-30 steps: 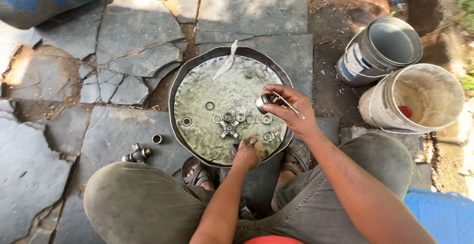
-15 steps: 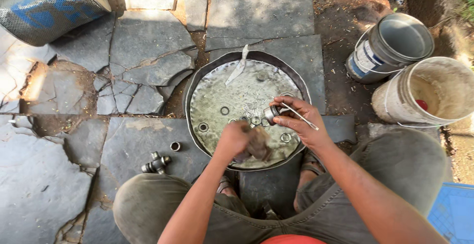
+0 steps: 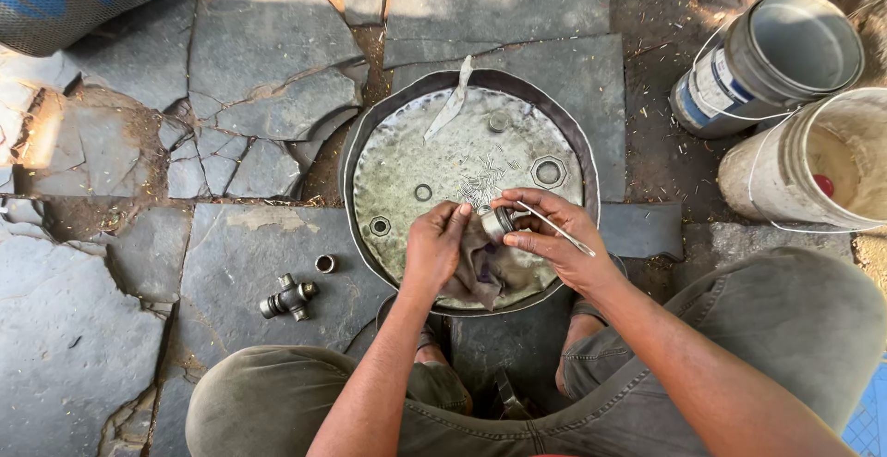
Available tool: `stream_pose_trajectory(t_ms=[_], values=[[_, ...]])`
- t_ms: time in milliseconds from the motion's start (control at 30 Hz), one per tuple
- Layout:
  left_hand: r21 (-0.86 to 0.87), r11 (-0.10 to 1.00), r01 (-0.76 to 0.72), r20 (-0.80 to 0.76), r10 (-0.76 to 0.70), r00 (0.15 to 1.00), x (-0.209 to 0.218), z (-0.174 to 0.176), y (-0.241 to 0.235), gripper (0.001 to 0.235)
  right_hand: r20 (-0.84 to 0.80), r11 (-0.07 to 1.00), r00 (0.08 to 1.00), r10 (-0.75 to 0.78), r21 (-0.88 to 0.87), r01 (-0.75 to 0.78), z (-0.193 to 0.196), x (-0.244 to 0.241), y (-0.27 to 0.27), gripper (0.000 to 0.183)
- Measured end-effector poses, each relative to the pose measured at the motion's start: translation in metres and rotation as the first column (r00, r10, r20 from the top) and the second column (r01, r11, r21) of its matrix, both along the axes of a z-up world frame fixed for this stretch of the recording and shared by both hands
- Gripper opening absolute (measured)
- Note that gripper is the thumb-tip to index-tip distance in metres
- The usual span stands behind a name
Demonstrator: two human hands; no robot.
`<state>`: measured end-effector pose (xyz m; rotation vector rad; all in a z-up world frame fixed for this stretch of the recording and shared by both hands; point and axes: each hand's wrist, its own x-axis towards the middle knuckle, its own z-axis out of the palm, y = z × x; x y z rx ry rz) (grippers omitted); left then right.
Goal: The person sits on the ground and cleans a metal pipe fitting using a purple cloth. They then use a thin metal rod to scrape the inside of the fitting and other small metal parts on a large metal tray.
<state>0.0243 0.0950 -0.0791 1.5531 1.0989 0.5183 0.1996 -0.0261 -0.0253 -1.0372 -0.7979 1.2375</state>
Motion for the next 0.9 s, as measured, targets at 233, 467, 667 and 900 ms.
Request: stream_pose_trajectory(t_ms=[233,467,667,900], values=[[-0.550,0.835,0.002,0.407,0.266,0.874,0.015,-0.026,-0.008,0.027,0.043,0.995,0.999,-0.032,-0.089,0.035,0.004,0.000,-0.003,0.056],[-0.575,0.816,0.061,0.396,0.212,0.893,0.018,-0.010,-0.033,0.053,0.005,0.984,0.992,-0.127,-0.129,0.126,-0.010,0.007,-0.003,0.059],[-0.319,0.929,0.189,0.454,-0.025,0.891,0.012,0.017,-0.037,0.051,0.068,0.976,0.991,-0.119,-0.175,0.129,-0.002,0.002,-0.004,0.058],[-0.534,0.840,0.101,0.493,0.212,0.844,0.008,0.028,-0.027,0.046,0.365,0.978,0.920,-0.139,-0.098,0.187,0.014,0.019,0.000,0.034]])
